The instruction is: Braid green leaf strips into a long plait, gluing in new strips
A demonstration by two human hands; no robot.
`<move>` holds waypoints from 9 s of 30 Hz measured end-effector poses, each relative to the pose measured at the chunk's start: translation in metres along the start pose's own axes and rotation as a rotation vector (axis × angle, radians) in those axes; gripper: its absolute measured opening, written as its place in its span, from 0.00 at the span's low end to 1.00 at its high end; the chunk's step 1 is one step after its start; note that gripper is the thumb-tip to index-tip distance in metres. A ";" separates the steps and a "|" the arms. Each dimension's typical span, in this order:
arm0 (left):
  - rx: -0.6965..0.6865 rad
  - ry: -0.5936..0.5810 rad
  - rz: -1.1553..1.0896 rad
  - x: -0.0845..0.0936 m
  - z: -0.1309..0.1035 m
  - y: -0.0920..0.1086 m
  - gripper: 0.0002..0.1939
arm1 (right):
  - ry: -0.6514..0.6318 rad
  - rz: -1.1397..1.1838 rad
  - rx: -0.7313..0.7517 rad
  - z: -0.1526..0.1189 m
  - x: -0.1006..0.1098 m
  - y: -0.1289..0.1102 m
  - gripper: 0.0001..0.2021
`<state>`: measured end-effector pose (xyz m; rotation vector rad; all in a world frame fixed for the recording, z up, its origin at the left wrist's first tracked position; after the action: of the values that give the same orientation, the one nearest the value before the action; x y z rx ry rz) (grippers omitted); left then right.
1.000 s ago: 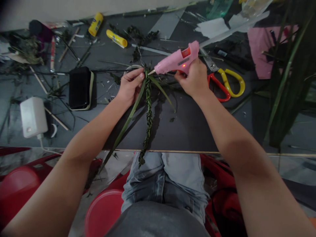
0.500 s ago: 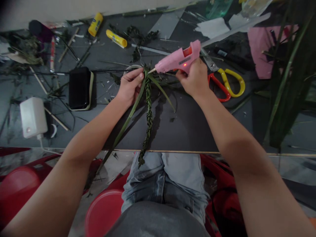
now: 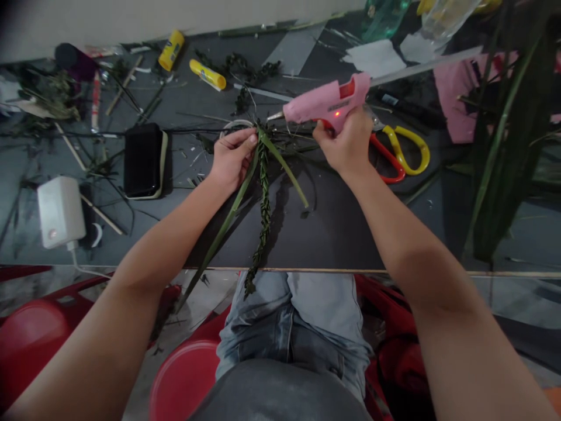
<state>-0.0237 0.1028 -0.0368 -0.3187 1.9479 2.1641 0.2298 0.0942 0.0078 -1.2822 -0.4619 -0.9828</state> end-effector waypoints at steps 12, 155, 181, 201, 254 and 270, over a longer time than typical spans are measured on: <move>0.119 0.106 -0.088 -0.013 -0.012 0.019 0.07 | -0.137 -0.111 -0.156 0.068 0.006 -0.047 0.14; -0.465 -0.444 0.381 -0.025 -0.015 0.015 0.22 | -0.665 0.806 -0.342 -0.061 -0.008 -0.074 0.23; -0.410 -0.463 0.274 -0.023 -0.012 0.009 0.21 | -0.897 0.867 -0.447 -0.052 -0.010 -0.055 0.15; -0.342 -0.513 0.254 -0.026 -0.013 0.010 0.20 | -0.532 0.626 -0.089 -0.046 0.002 -0.061 0.15; -0.176 -0.316 0.279 -0.024 -0.008 -0.001 0.10 | -0.461 0.623 -0.067 -0.048 -0.011 -0.059 0.09; -0.290 -0.434 0.480 -0.027 -0.016 0.008 0.15 | -0.495 0.500 -0.088 -0.049 -0.005 -0.060 0.10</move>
<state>-0.0001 0.0859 -0.0225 0.5928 1.5775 2.5275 0.1674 0.0511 0.0256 -1.6238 -0.4433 -0.2633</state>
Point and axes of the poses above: each hand's wrist, its own z-axis towards the middle knuckle, its own x-axis out of the back of the hand, y = z × x, the point moved 5 cm from there along z, towards the middle knuckle, and after that the axes turned 6 degrees about -x, right-handed, at the moved point
